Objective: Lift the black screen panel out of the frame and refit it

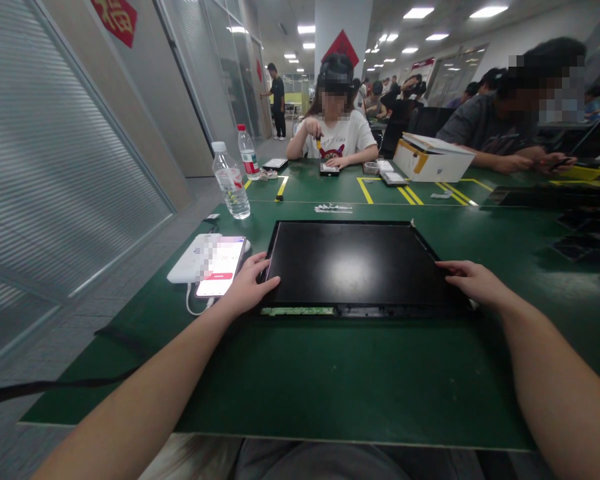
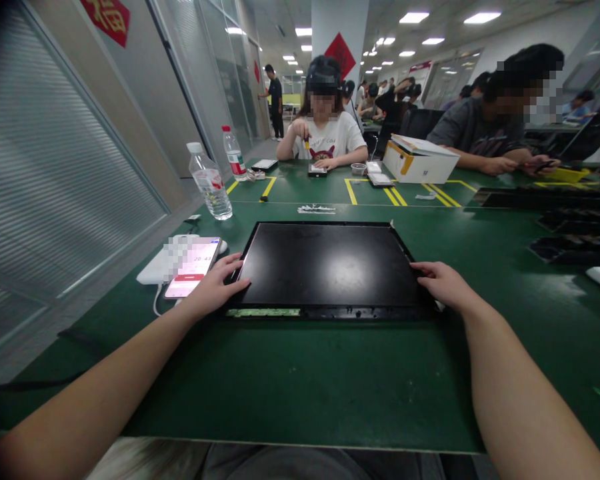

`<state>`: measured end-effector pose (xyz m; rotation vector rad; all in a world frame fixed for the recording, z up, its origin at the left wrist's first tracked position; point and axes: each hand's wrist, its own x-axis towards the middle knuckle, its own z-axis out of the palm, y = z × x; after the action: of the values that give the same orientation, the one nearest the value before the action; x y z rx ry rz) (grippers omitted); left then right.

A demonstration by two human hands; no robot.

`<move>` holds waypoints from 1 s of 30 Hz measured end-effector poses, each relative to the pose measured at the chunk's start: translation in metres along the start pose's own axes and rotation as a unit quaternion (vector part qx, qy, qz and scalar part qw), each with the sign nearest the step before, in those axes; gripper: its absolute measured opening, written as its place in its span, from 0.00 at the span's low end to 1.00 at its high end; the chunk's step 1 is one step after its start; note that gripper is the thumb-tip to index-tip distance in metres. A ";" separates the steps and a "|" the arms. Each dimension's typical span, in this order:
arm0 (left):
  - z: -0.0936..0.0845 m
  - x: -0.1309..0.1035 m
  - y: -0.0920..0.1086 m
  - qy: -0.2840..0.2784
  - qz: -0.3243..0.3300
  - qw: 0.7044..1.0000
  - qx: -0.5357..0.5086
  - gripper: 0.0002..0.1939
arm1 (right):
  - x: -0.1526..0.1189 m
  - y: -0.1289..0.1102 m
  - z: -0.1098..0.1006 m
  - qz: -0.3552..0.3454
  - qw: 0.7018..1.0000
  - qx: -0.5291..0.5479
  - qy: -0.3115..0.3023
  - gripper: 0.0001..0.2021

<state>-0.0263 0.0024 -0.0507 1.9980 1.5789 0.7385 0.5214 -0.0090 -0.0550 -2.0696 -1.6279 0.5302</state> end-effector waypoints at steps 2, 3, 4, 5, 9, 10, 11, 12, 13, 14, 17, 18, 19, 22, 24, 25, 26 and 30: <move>0.000 0.000 0.000 -0.002 0.001 1.000 0.004 0.32 | 0.000 -0.001 -0.001 0.003 1.000 -0.009 -0.001 0.24; 0.000 0.000 0.001 -0.003 0.002 1.000 0.008 0.32 | 0.000 -0.002 -0.001 0.003 1.000 -0.015 -0.002 0.23; 0.000 0.000 0.001 -0.004 0.004 1.000 0.011 0.32 | 0.000 -0.003 -0.001 0.003 1.000 -0.019 -0.002 0.23; 0.000 0.000 0.002 -0.006 0.005 1.000 0.013 0.32 | 0.000 -0.004 -0.002 0.003 1.000 -0.022 -0.003 0.23; 0.000 -0.001 0.003 -0.014 0.002 1.000 0.019 0.34 | -0.002 -0.005 -0.003 0.004 1.000 -0.015 -0.005 0.24; 0.000 -0.001 0.003 -0.014 0.001 1.000 0.019 0.34 | -0.002 -0.005 -0.003 0.005 1.000 -0.012 -0.006 0.24; 0.000 -0.001 0.003 -0.014 0.002 1.000 0.019 0.33 | -0.002 -0.004 -0.002 0.005 1.000 -0.010 -0.008 0.24; 0.000 -0.001 0.002 -0.013 0.004 1.000 0.018 0.33 | -0.002 -0.004 -0.002 0.005 1.000 -0.007 -0.008 0.24; 0.000 -0.001 0.002 -0.013 0.005 1.000 0.017 0.32 | -0.001 -0.003 -0.002 0.005 1.000 -0.006 -0.007 0.24; 0.000 -0.001 0.002 -0.013 0.006 1.000 0.016 0.32 | -0.001 -0.003 -0.002 0.004 1.000 -0.004 -0.005 0.23; 0.000 0.000 0.001 -0.011 0.006 1.000 0.019 0.32 | 0.000 -0.001 -0.001 0.003 1.000 -0.004 0.006 0.23; 0.001 0.000 0.001 -0.010 0.005 1.000 0.020 0.32 | 0.000 0.000 0.000 0.005 1.000 -0.004 0.007 0.23; 0.001 0.000 0.001 -0.009 0.005 1.000 0.022 0.32 | 0.000 0.001 0.000 0.005 1.000 -0.005 0.005 0.23; 0.003 -0.001 0.002 -0.007 0.013 1.000 0.027 0.31 | 0.002 0.005 0.001 -0.002 1.000 -0.001 0.004 0.23; 0.003 -0.001 0.002 -0.007 0.022 0.999 0.030 0.29 | 0.003 0.007 0.002 -0.004 1.000 0.002 0.005 0.24; 0.003 -0.001 0.003 -0.008 0.025 0.999 0.031 0.29 | 0.004 0.008 0.002 -0.003 1.000 0.002 0.007 0.24; 0.003 -0.001 0.003 -0.009 0.027 0.999 0.033 0.29 | 0.004 0.008 0.002 -0.002 1.000 0.000 0.008 0.24; 0.004 -0.002 0.005 -0.017 0.018 0.999 0.045 0.29 | 0.003 0.007 0.003 0.005 1.000 -0.005 0.007 0.24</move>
<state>-0.0205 -0.0003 -0.0500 2.0980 1.5850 0.6536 0.5259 -0.0068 -0.0612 -2.0855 -1.6152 0.5099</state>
